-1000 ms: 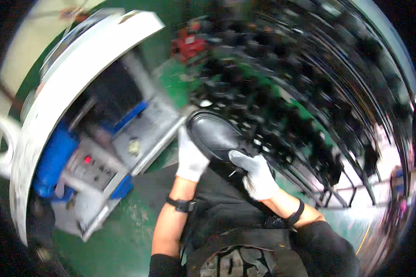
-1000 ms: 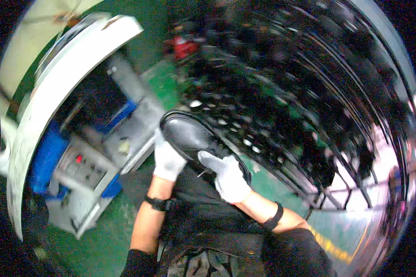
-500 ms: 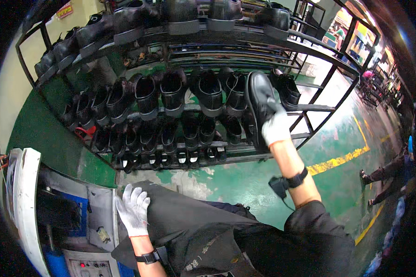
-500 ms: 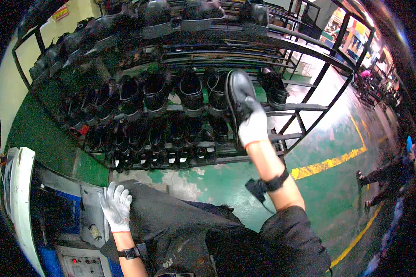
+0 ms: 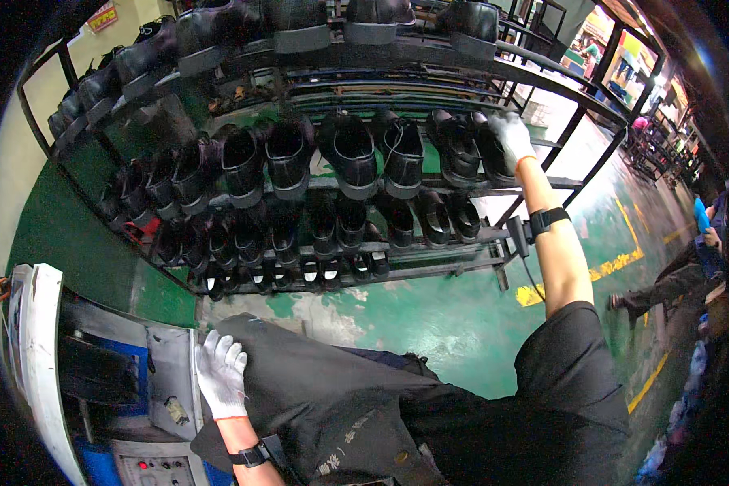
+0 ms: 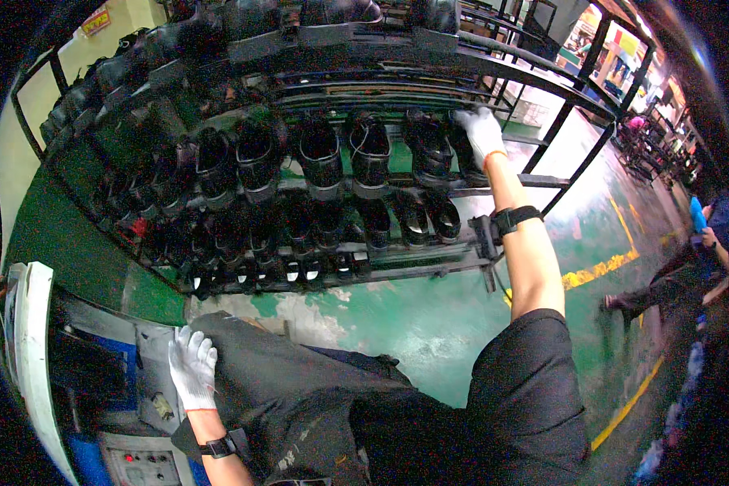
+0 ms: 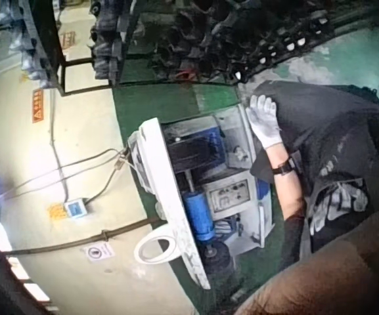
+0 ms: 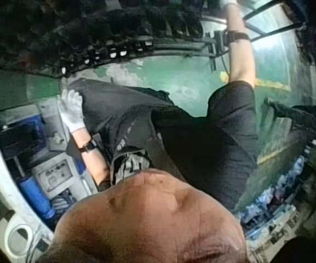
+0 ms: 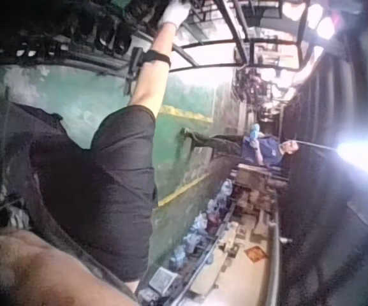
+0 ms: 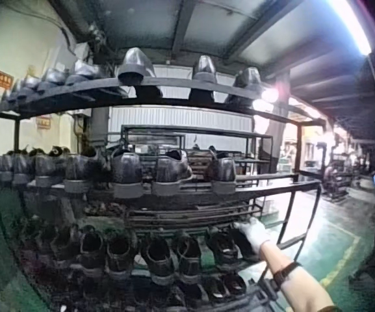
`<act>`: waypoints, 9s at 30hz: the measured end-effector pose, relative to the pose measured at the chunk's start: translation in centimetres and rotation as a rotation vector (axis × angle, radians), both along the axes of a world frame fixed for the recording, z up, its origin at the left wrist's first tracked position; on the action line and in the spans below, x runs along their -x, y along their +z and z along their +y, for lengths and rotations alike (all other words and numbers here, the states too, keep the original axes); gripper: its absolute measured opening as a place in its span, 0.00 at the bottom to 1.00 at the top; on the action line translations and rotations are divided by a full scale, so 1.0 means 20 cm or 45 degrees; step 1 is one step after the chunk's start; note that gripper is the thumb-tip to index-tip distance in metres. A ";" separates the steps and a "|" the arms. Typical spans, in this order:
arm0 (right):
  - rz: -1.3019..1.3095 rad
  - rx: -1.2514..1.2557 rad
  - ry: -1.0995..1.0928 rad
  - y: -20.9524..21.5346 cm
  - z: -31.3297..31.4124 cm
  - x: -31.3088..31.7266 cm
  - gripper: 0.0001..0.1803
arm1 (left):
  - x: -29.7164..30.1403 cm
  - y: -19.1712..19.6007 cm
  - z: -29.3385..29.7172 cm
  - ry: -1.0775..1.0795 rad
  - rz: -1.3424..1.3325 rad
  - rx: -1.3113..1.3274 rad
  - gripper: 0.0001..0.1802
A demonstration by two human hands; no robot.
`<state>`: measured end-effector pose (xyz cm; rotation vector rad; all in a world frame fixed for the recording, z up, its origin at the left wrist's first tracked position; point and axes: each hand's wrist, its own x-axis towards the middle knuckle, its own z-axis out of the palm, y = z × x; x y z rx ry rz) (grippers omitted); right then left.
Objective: Polishing leather shoes using an industrial buffing wheel machine and organizing them onto a rack.
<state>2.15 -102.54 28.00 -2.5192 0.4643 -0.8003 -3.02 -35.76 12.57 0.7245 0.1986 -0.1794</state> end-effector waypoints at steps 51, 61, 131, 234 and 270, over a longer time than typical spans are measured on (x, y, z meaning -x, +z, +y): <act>-0.336 1.489 1.488 -1.33 4.45 -0.43 0.13 | -0.19 -0.44 1.40 0.809 -0.510 0.173 0.48; -0.180 1.229 2.068 -1.12 4.57 -0.49 0.10 | -0.21 -0.49 1.68 1.013 -0.138 0.419 0.45; 0.799 -0.859 2.386 -0.99 4.43 -0.82 0.18 | -0.34 -0.38 1.65 0.656 -0.019 -1.939 0.28; -0.114 -2.516 0.345 -0.30 1.80 0.36 0.10 | -0.15 0.04 0.16 -0.160 -0.282 0.281 0.34; 0.416 0.530 -0.094 -1.49 -0.11 0.30 0.24 | -0.25 0.04 -0.29 -0.117 0.049 -0.208 0.30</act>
